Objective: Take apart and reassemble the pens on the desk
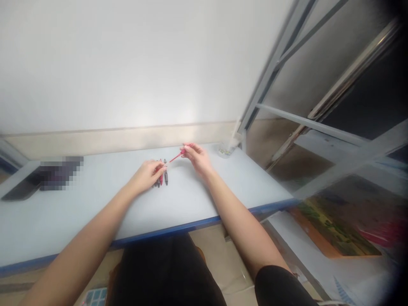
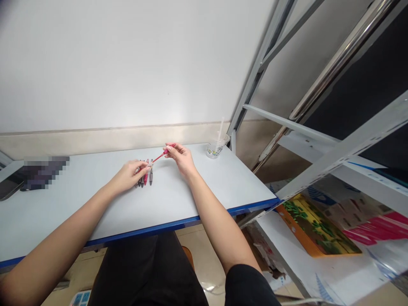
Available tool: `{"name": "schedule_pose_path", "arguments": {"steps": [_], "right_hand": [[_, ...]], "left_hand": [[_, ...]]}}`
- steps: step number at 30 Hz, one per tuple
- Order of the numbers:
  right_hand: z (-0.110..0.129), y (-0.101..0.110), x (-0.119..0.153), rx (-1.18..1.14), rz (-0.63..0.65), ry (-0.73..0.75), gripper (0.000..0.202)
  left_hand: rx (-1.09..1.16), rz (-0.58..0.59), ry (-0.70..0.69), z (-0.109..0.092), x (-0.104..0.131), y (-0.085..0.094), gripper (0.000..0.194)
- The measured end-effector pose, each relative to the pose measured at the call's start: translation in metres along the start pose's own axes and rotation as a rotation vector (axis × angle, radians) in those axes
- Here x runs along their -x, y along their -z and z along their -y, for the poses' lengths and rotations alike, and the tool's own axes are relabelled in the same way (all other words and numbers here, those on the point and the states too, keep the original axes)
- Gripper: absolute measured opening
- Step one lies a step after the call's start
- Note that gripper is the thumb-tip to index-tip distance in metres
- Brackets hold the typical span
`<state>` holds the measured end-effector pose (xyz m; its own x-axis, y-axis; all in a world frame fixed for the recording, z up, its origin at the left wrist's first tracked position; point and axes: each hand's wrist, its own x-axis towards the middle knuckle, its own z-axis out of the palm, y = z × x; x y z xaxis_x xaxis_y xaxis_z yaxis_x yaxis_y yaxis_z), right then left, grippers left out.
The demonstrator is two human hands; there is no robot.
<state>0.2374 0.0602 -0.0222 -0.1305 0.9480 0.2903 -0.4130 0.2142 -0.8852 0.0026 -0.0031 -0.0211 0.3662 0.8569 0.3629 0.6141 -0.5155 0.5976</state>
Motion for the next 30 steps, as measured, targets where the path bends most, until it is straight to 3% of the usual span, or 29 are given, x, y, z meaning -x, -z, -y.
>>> {"name": "schedule_pose_path", "arguments": {"steps": [7,30], "right_hand": [[0.002,0.004,-0.002,0.029,-0.085,0.031,0.044],[0.009,0.005,0.0,-0.022,-0.135,-0.015,0.042]], "left_hand": [[-0.161,-0.038,-0.027,0.007,-0.003,0.001,0.035],[-0.104,-0.032,0.016,0.004,-0.002,-0.001,0.036]]}}
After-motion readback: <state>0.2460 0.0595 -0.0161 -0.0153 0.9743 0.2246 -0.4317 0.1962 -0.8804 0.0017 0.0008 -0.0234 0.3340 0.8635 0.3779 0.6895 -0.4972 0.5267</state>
